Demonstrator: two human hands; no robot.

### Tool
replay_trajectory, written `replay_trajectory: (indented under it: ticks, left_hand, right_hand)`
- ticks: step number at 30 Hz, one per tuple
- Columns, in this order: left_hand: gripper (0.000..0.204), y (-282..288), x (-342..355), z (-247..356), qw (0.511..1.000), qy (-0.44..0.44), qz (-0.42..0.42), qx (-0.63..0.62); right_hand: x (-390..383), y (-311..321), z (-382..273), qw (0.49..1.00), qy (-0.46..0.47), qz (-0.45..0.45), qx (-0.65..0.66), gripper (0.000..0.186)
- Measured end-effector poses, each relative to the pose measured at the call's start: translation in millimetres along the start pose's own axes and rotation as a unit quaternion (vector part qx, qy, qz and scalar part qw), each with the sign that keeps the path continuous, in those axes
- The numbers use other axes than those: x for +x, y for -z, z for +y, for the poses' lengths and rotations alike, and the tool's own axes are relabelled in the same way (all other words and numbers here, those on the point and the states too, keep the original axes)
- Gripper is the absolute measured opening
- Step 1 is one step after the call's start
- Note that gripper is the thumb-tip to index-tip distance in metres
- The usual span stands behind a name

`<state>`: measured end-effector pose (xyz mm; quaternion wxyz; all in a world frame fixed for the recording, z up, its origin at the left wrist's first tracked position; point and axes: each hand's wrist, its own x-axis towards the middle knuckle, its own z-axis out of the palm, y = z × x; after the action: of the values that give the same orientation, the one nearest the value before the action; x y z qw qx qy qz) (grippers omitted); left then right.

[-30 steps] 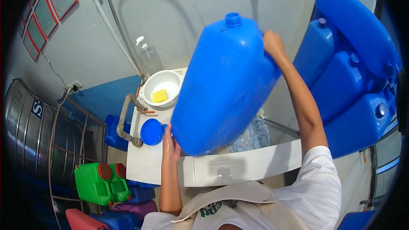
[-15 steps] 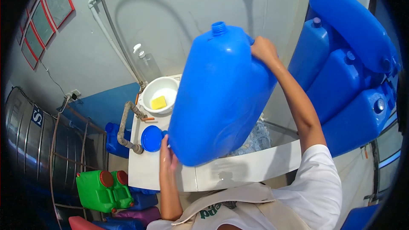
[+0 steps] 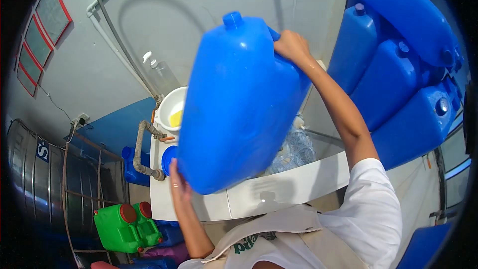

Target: The person cleans blue plastic water containers by scrubbing the outside with a sponge and rinsing the inside with water at a sink.

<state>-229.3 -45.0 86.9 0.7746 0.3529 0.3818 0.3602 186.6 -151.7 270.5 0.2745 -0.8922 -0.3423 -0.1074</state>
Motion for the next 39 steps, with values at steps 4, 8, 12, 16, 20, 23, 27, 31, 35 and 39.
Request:
replay_trajectory:
  ticks: [4, 8, 12, 16, 20, 23, 27, 31, 35, 39]
  left_hand:
    - [0.054, -35, 5, 44, 0.998, -0.060, -0.028, -0.003]
    - [0.058, -13, 32, -8, 0.997, -0.067, -0.023, -0.019]
    - [0.056, -20, -9, -11, 1.000, 0.016, 0.021, -0.007]
    - [0.050, -34, -17, 51, 0.998, -0.053, -0.027, -0.027]
    - [0.045, -25, 24, 10, 0.996, -0.086, 0.011, -0.034]
    - [0.041, -19, 12, -5, 0.998, -0.063, 0.015, -0.025]
    - [0.045, -70, -13, 43, 0.996, -0.074, -0.038, 0.035]
    - [0.047, -133, -23, 77, 0.940, -0.302, -0.040, 0.150]
    - [0.047, -218, -41, 90, 0.881, -0.396, -0.117, 0.230]
    - [0.049, -298, -58, 85, 0.791, -0.466, -0.210, 0.335]
  right_hand:
    - [7, 12, 2, 0.997, 0.017, 0.063, 0.050, 0.043]
    - [3, 13, -3, 0.990, 0.035, 0.102, 0.096, 0.042]
    - [-3, 10, 7, 1.000, 0.001, 0.009, 0.000, 0.045]
    - [-4, 30, -11, 0.998, -0.015, 0.023, 0.058, 0.048]
    - [26, 2, -3, 0.995, -0.006, 0.047, 0.082, 0.048]
    - [31, -40, 34, 0.997, -0.009, -0.055, 0.049, 0.050]
    - [15, -99, 141, 0.984, -0.015, -0.102, 0.146, 0.043]
    - [-46, -163, 181, 0.780, -0.072, -0.018, 0.622, 0.035]
    - [-99, -214, 184, 0.723, -0.178, 0.012, 0.667, 0.035]
    - [-122, -239, 160, 0.704, -0.250, 0.030, 0.664, 0.034]
